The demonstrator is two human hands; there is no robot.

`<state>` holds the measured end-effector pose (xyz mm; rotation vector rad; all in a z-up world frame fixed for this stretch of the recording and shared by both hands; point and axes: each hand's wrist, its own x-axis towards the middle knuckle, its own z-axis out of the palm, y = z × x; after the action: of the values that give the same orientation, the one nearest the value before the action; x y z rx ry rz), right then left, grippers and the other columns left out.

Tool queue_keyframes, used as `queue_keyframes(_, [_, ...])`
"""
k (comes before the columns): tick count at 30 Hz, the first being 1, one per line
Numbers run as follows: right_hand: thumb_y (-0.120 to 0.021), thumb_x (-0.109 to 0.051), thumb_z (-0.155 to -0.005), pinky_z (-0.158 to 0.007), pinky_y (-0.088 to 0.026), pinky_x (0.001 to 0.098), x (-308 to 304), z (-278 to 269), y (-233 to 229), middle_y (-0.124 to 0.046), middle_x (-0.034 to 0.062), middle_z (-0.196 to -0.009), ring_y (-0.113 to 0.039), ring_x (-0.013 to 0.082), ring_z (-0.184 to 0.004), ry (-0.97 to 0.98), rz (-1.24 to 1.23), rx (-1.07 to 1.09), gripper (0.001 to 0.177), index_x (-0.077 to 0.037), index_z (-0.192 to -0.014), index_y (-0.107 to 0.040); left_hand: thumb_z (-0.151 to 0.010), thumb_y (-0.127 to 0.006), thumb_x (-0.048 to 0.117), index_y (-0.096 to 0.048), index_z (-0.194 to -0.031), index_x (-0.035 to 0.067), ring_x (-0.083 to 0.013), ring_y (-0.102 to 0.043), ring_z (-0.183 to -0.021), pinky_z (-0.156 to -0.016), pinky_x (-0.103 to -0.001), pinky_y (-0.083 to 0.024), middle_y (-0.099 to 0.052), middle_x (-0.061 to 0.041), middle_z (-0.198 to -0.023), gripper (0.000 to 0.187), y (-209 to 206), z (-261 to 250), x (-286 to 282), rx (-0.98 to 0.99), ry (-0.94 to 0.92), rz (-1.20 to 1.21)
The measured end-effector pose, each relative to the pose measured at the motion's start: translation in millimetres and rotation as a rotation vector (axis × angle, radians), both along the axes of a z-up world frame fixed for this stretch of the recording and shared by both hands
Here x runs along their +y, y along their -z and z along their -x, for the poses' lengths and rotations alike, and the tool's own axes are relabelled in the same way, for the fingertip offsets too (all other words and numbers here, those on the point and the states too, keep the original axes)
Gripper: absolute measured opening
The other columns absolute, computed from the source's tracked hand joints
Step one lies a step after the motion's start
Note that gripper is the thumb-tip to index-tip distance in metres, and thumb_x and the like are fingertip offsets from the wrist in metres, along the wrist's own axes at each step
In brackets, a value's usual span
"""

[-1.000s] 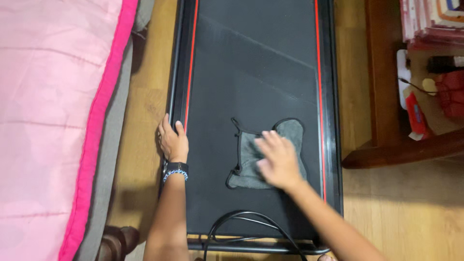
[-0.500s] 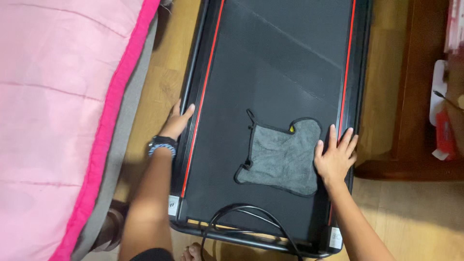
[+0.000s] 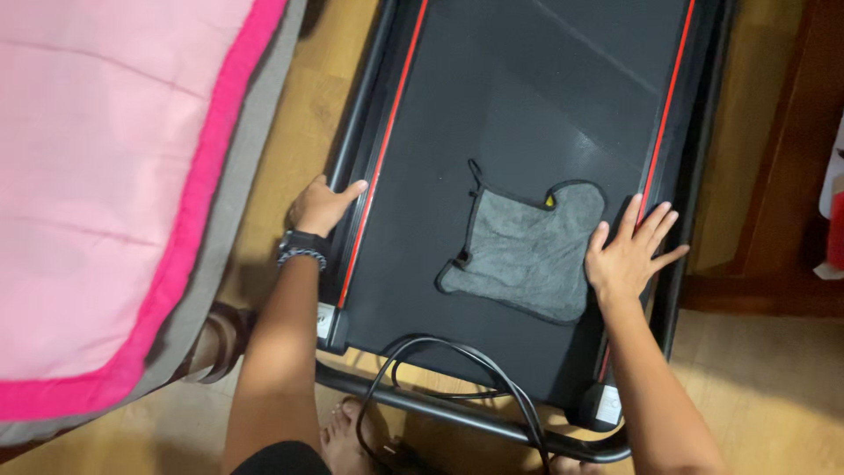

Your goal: The person wipes the surface of a treadmill with a yellow cloth and a grey cloth. They clean the sides and the main running belt area, moving the power cord aside to reach underneath it. The person repeatedly wipes the same sections of the treadmill belt.

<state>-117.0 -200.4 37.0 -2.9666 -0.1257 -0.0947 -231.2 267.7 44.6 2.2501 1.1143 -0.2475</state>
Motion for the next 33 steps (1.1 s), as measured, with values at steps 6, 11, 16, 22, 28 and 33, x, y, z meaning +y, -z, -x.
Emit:
queue_keyframes(6, [-0.046,-0.031,-0.106,-0.127,-0.001,0.0658,-6,0,1,-0.009,0.0257,-0.175,-0.003,0.04,-0.163,-0.091,-0.138,-0.083,0.073,-0.004,-0.169,-0.02,-0.08,-0.064,0.077,-0.064,-0.128,-0.003,-0.0434,-0.063,-0.117,-0.1,-0.05,-0.049,-0.067,-0.028,-0.123,0.093,2,3,-4,-0.069,0.011,-0.054])
queue_keyframes(11, [-0.047,-0.032,-0.104,-0.125,-0.001,0.0639,-1,-2,0,-0.008,0.0234,-0.174,-0.003,0.0379,-0.161,-0.051,-0.115,-0.037,0.075,-0.005,-0.168,-0.019,-0.088,-0.058,0.074,-0.067,-0.121,-0.004,-0.0432,-0.065,-0.115,-0.099,-0.049,-0.05,-0.068,-0.029,-0.12,0.085,15,6,-12,-0.14,-0.057,-0.052])
queue_keyframes(16, [-0.047,-0.032,-0.103,-0.126,-0.002,0.0622,-7,-8,14,-0.008,0.0213,-0.174,-0.003,0.0362,-0.162,-0.021,-0.109,-0.026,0.075,-0.008,-0.168,-0.02,-0.088,-0.057,0.072,-0.068,-0.117,-0.004,-0.0444,-0.064,-0.112,-0.096,-0.05,-0.051,-0.068,-0.028,-0.119,0.082,17,11,-22,-0.116,-0.073,-0.108])
queue_keyframes(22, [-0.048,-0.03,-0.102,-0.126,-0.004,0.0609,-9,-14,23,-0.013,0.0213,-0.173,-0.006,0.0352,-0.161,-0.033,-0.135,-0.058,0.072,-0.007,-0.166,-0.024,-0.088,-0.055,0.072,-0.069,-0.115,-0.004,-0.0432,-0.066,-0.111,-0.097,-0.05,-0.052,-0.07,-0.027,-0.117,0.082,26,13,-24,-0.126,-0.096,-0.092])
queue_keyframes(28, [-0.047,-0.021,-0.103,-0.127,-0.013,0.0597,-16,-17,27,-0.032,0.0198,-0.168,-0.02,0.0355,-0.16,-0.095,-0.244,-0.174,0.059,-0.004,-0.159,-0.04,-0.091,-0.051,0.073,-0.066,-0.124,-0.006,-0.0449,-0.06,-0.118,-0.099,-0.051,-0.047,-0.064,-0.028,-0.126,0.086,42,14,-24,-0.187,-0.107,-0.145])
queue_keyframes(33, [-0.048,-0.013,-0.103,-0.128,-0.019,0.0564,-15,-8,21,-0.043,0.0192,-0.163,-0.032,0.0357,-0.157,-0.165,-0.395,-0.258,0.052,-0.004,-0.155,-0.047,-0.093,-0.048,0.073,-0.067,-0.125,-0.003,-0.0438,-0.06,-0.121,-0.101,-0.052,-0.048,-0.063,-0.027,-0.131,0.084,46,13,-28,-0.152,-0.133,-0.125])
